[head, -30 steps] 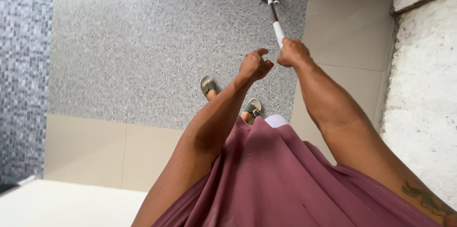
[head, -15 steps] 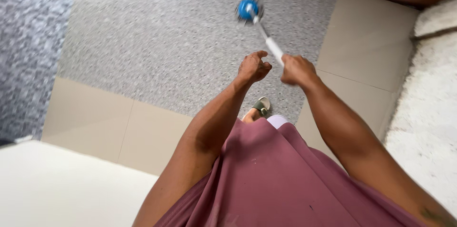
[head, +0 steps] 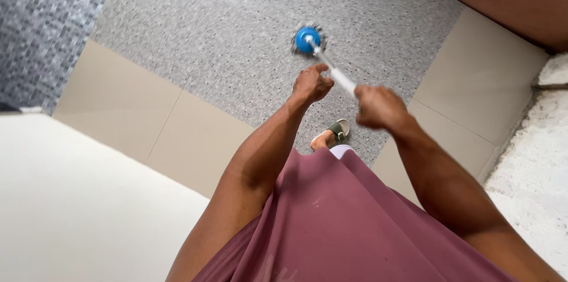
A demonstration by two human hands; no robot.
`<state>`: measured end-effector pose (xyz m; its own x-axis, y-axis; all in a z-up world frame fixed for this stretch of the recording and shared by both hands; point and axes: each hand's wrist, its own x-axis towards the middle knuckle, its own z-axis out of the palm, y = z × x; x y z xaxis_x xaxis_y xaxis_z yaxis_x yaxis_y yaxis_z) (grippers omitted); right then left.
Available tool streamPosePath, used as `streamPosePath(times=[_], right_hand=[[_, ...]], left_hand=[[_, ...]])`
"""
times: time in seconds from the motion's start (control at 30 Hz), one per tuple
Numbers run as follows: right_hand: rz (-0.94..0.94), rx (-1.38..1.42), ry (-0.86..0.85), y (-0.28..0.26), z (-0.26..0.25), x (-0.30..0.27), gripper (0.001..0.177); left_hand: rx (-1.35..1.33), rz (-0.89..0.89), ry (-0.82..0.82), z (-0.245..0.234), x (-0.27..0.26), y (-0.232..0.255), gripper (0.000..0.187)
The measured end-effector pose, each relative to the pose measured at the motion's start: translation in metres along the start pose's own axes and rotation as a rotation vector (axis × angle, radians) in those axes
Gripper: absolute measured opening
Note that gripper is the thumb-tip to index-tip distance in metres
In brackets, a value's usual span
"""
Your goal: The person mops a tiled floor using a spin mop by moving the mop head in sweeping motions across the surface and eventually placing it into a red bucket.
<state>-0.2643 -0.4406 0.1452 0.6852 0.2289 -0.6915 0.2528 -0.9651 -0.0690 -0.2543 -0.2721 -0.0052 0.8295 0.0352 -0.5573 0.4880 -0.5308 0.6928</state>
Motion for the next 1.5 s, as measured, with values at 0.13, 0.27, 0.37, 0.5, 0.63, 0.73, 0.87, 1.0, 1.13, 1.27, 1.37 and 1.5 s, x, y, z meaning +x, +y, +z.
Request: streamPosePath(times=[0.13,0.27,0.37,0.5,0.63,0.73,0.87,1.0,1.13,1.27,1.37,1.5], right_hand=[[0.001,0.058,0.107,-0.016,0.001,0.071,0.044],[0.083,0.043,0.085,-0.053,0.034,0.108,0.046],[-0.025,-0.117,0.066,-0.068,0.056,0.073,0.043],[-0.131,-0.330,-0.105,-0.076,0.056,-0.008,0.042],[-0.161,-0.286,-0.075,-0.086,0.048,-0.010,0.045],[-0.122,-0.245,-0.005,-0.090,0.051,0.046,0.045],[-0.122,-0.209,0.156,-0.092,0.092,0.089,0.028],[-0.259,-0.381,0.033,-0.082,0.108,0.037,0.043],[-0.256,-0.477,-0.113,-0.046,0.086,-0.032,0.052],[-0.242,-0.329,-0.005,-0.026,0.088,-0.024,0.058],[-0.194,-0.103,-0.012,-0.047,0.108,0.023,0.051],[-0.291,-0.174,0.049,-0.073,0.108,0.028,0.047]], left_hand=[[0.012,-0.042,0.056,-0.019,-0.017,-0.010,0.054],[0.050,-0.030,0.065,-0.025,-0.038,-0.026,0.054],[-0.005,-0.074,0.028,-0.030,-0.045,-0.043,0.053],[-0.062,-0.119,-0.003,-0.035,-0.047,-0.056,0.056],[0.090,-0.025,0.107,-0.033,-0.058,-0.074,0.052],[0.047,-0.024,0.215,-0.026,-0.072,-0.090,0.052],[-0.008,-0.129,0.185,-0.014,-0.088,-0.095,0.056],[-0.027,-0.206,0.186,-0.008,-0.106,-0.092,0.055],[0.019,-0.144,0.236,0.004,-0.115,-0.081,0.052],[-0.128,-0.228,0.205,0.024,-0.124,-0.077,0.055],[-0.208,-0.248,0.210,0.035,-0.133,-0.085,0.059],[-0.113,-0.190,0.389,0.043,-0.154,-0.094,0.055]])
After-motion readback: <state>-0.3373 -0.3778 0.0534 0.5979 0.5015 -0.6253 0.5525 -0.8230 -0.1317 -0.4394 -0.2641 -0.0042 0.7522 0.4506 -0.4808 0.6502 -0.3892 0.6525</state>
